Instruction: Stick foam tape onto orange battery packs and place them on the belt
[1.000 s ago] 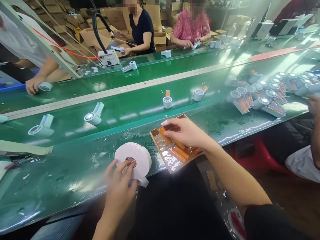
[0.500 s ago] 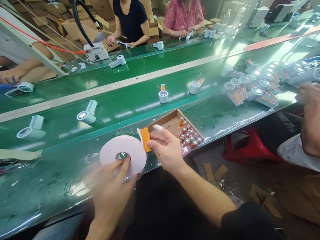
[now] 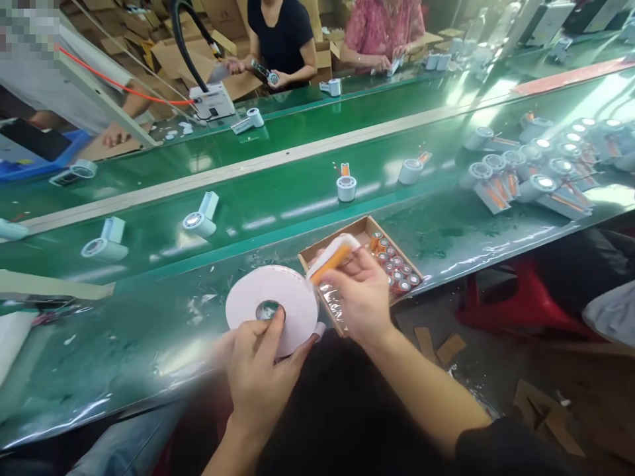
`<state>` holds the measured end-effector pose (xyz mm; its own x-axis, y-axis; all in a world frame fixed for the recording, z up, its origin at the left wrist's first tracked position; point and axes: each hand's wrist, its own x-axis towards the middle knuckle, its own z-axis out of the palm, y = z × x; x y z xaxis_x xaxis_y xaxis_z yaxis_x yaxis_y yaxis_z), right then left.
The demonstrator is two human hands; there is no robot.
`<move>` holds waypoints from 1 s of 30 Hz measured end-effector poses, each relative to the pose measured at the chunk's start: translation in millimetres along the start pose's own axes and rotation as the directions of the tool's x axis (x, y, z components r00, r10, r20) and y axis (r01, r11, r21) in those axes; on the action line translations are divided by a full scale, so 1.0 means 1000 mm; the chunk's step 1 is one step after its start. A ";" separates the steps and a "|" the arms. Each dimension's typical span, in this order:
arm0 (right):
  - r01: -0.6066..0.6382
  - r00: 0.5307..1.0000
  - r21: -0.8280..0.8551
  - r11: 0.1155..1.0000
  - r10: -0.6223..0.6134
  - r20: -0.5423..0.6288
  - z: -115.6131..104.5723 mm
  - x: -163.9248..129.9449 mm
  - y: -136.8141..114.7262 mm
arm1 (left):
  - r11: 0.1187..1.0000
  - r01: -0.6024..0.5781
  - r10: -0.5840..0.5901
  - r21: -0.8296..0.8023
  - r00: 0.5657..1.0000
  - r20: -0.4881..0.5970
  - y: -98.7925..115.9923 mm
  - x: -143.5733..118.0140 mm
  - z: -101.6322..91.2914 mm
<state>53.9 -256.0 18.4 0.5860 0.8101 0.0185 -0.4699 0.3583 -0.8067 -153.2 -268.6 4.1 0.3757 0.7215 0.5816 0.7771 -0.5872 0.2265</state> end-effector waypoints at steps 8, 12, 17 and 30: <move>0.222 0.918 -0.317 0.922 -0.307 -0.249 -0.134 0.024 -0.065 | 0.887 0.396 -0.446 0.237 0.869 0.216 -0.185 -0.023 -0.027; 0.207 0.914 -0.383 0.900 -0.318 -0.252 -0.141 -0.002 -0.060 | 0.889 0.352 -0.417 0.292 0.887 0.201 -0.203 0.057 -0.006; 0.175 0.927 -0.316 0.932 -0.265 -0.267 -0.114 -0.007 -0.055 | 0.859 0.276 -0.433 0.432 0.840 0.326 -0.198 0.198 0.051; 0.093 0.984 -0.192 0.977 -0.119 -0.130 -0.103 0.033 -0.043 | 0.975 -0.169 0.003 0.142 0.653 0.758 -0.118 0.275 0.156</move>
<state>161.5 -292.1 -7.0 0.7185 0.6945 0.0377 -0.2781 0.3366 -0.8996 -63.3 56.3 15.6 0.6303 0.7470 -0.2115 0.7659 -0.6429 0.0119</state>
